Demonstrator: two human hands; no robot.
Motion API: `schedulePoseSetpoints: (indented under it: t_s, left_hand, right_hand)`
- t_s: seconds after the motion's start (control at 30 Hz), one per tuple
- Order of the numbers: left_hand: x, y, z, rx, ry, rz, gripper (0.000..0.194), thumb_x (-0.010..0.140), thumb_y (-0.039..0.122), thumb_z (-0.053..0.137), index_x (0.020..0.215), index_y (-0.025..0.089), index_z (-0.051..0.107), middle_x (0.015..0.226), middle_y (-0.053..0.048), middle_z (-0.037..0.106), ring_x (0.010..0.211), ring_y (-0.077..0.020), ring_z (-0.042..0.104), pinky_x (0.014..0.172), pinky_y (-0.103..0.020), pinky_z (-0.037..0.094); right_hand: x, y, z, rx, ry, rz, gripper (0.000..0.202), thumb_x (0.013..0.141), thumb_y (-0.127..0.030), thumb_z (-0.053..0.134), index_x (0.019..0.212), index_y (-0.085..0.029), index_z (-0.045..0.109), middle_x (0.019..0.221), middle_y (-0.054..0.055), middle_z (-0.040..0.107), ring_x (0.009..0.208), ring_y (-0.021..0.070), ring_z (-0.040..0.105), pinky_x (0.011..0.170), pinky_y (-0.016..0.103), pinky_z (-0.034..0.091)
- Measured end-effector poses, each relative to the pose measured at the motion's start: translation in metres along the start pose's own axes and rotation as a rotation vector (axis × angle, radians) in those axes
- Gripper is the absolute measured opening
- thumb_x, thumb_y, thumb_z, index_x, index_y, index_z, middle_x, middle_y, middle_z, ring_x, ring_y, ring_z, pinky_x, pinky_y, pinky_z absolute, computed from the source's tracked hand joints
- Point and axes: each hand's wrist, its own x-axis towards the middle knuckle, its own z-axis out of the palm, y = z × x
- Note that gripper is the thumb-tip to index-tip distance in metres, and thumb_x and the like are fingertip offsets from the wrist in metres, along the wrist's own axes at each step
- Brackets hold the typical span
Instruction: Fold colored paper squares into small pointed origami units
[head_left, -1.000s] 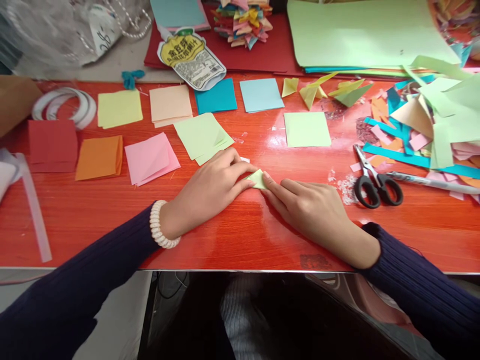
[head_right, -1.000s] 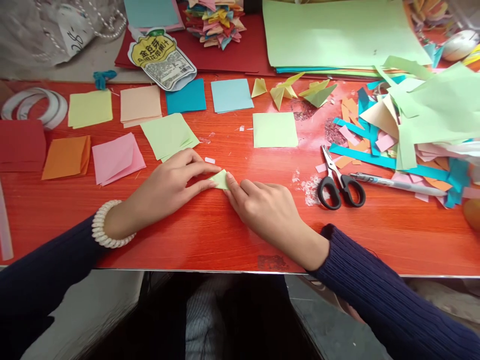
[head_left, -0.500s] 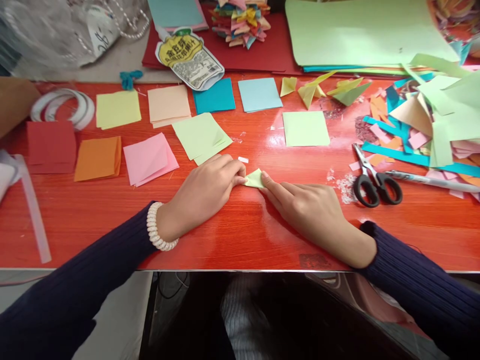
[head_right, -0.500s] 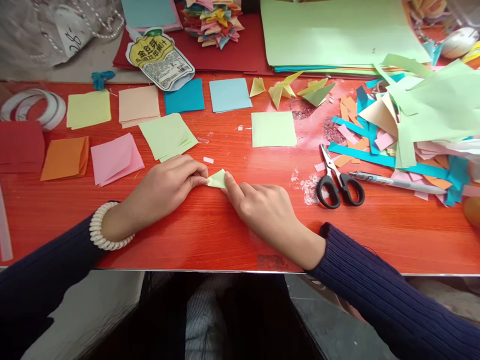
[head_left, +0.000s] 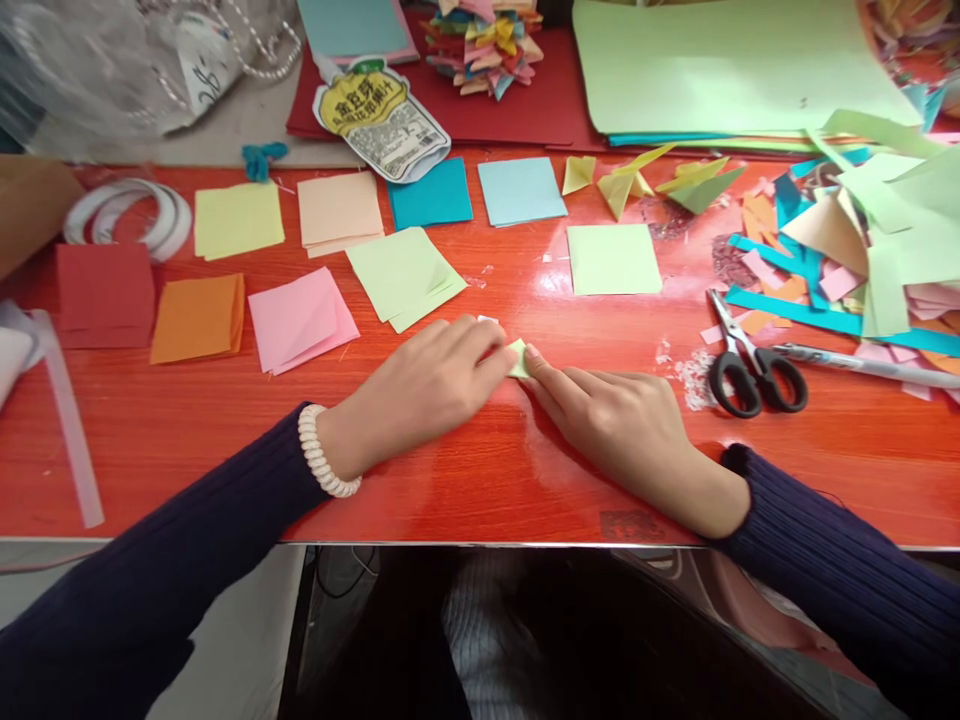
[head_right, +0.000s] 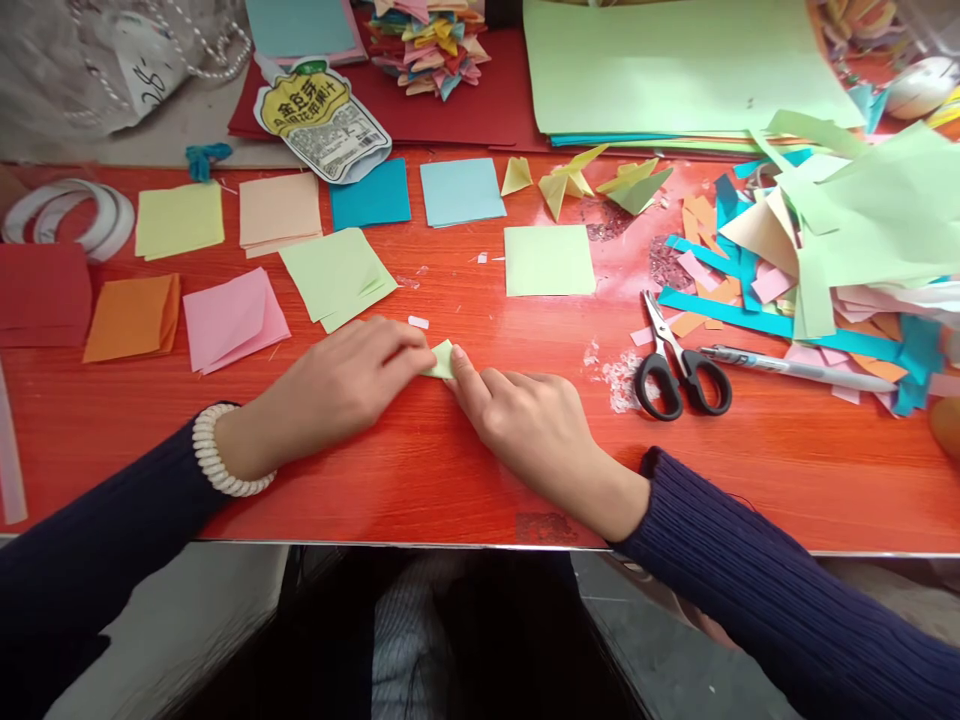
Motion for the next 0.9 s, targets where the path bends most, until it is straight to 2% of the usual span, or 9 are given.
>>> schedulePoseSetpoints:
  t_s: [0.07,0.13,0.33,0.47,0.6,0.77,0.9]
  left_hand:
    - [0.0,-0.002,-0.002,0.075,0.008,0.168,0.025,0.093,0.011,0.033,0.108,0.009,0.053,0.107,-0.012,0.06,0.102,-0.0219,0.055,0.08,-0.034,0.048]
    - [0.0,-0.004,-0.003,0.104,0.036,0.235,0.026,0.093,0.01,0.034,0.108,0.008,0.055,0.105,-0.012,0.063,0.102,-0.0218,0.056,0.079,-0.034,0.049]
    - [-0.001,-0.006,-0.005,0.105,0.066,0.226,0.026,0.092,0.012,0.039,0.107,0.006,0.059,0.102,-0.01,0.066,0.099,-0.0226,0.059,0.077,-0.033,0.053]
    - [-0.005,-0.006,-0.008,0.084,0.078,0.214,0.029,0.091,0.009,0.037,0.109,0.006,0.059,0.105,-0.009,0.066,0.104,-0.0231,0.058,0.083,-0.035,0.052]
    - [-0.01,-0.003,-0.01,0.1,0.043,0.203,0.032,0.09,0.006,0.035,0.113,0.004,0.056,0.113,-0.012,0.063,0.108,-0.0234,0.056,0.089,-0.035,0.051]
    - [-0.005,0.002,-0.008,0.102,0.023,0.163,0.032,0.09,0.007,0.032,0.109,0.003,0.058,0.11,-0.014,0.063,0.105,-0.0246,0.057,0.086,-0.037,0.051]
    - [0.001,0.003,-0.005,0.091,0.004,0.149,0.031,0.091,0.01,0.036,0.116,0.005,0.054,0.109,-0.012,0.062,0.103,-0.0237,0.057,0.09,-0.038,0.049]
  right_hand:
    - [0.001,0.001,0.0,0.005,0.011,-0.012,0.029,0.088,-0.024,0.05,0.111,-0.013,0.064,0.046,-0.004,0.052,0.038,0.0091,0.044,0.041,0.027,0.021]
    - [0.001,0.003,-0.001,0.02,0.027,-0.018,0.03,0.089,-0.026,0.049,0.111,-0.013,0.064,0.047,-0.004,0.053,0.038,0.0087,0.044,0.042,0.026,0.023]
    - [-0.001,0.008,-0.006,0.122,0.079,-0.102,0.027,0.088,-0.028,0.051,0.103,-0.013,0.067,0.047,-0.005,0.054,0.039,0.0076,0.043,0.043,0.026,0.026]
    - [-0.002,0.012,-0.006,0.095,0.084,-0.183,0.026,0.086,-0.024,0.053,0.104,-0.01,0.066,0.045,-0.005,0.051,0.039,0.0084,0.044,0.041,0.028,0.023]
    - [-0.005,0.017,-0.009,0.098,0.095,-0.26,0.024,0.085,-0.021,0.055,0.101,-0.008,0.067,0.042,-0.006,0.049,0.038,0.0086,0.043,0.041,0.028,0.024]
    - [-0.005,0.019,-0.013,0.164,0.103,-0.234,0.017,0.082,-0.018,0.057,0.09,-0.009,0.07,0.042,-0.005,0.049,0.037,0.0089,0.043,0.04,0.029,0.025]
    - [-0.002,0.018,-0.011,0.228,0.069,-0.197,0.018,0.083,-0.018,0.054,0.088,-0.009,0.07,0.045,-0.003,0.054,0.039,0.0096,0.047,0.041,0.029,0.027]
